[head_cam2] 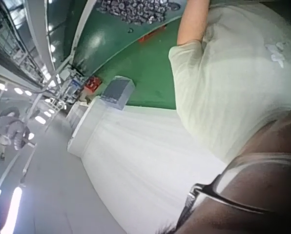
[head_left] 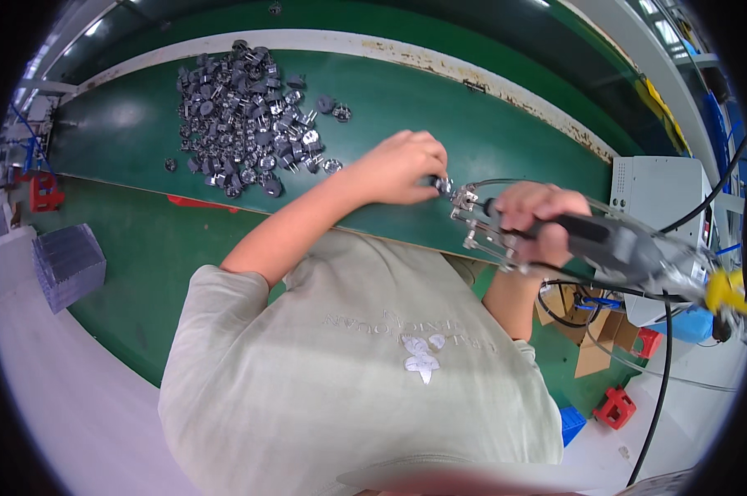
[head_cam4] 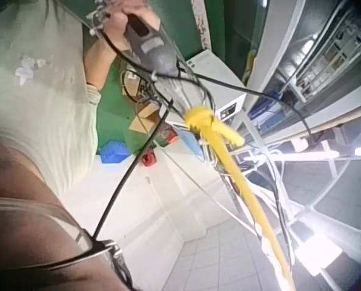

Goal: The person assembles small plastic housings, metal pins, and small connectors using an electric screwdriver.

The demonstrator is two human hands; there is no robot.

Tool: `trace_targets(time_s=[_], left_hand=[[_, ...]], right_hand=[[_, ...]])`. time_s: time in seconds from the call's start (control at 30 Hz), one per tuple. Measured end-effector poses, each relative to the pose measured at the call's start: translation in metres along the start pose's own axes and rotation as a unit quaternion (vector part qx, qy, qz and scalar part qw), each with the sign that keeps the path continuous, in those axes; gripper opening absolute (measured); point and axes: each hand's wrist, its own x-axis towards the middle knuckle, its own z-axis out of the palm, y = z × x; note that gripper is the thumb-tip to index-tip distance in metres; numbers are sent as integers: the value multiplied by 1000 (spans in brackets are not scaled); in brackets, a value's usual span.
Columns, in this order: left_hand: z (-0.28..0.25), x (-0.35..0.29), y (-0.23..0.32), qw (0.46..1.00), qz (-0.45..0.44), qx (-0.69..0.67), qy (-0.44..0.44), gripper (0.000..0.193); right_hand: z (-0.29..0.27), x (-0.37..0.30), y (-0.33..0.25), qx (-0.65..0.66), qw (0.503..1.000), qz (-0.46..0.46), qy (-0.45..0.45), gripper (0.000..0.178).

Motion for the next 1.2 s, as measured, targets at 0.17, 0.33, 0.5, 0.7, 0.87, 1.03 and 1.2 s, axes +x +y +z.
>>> trace_targets(time_s=[0.17,0.33,0.5,0.7,0.87,1.03,1.2], left_hand=[[-61,56,-63,970,-116,193,86,32],[-72,81,-114,945,-203,234,108,47],[-106,-13,-12,920,-222,324,11,48],[-91,-36,-8,913,-225,339,9,26],[-46,-10,11,969,-110,221,-20,23],[8,-6,15,993,-81,82,7,28],[17,-8,16,996,-65,44,44,28]], right_hand=[[-2,4,-8,-32,999,-28,-30,34],[-1,1,12,-55,997,14,-45,26],[-20,-2,5,-72,996,8,-42,28],[-24,4,4,-65,997,7,-36,30],[-22,8,3,-35,998,-10,-52,32],[-26,5,0,-26,997,8,-66,31],[-23,4,4,11,1000,5,-21,28]])
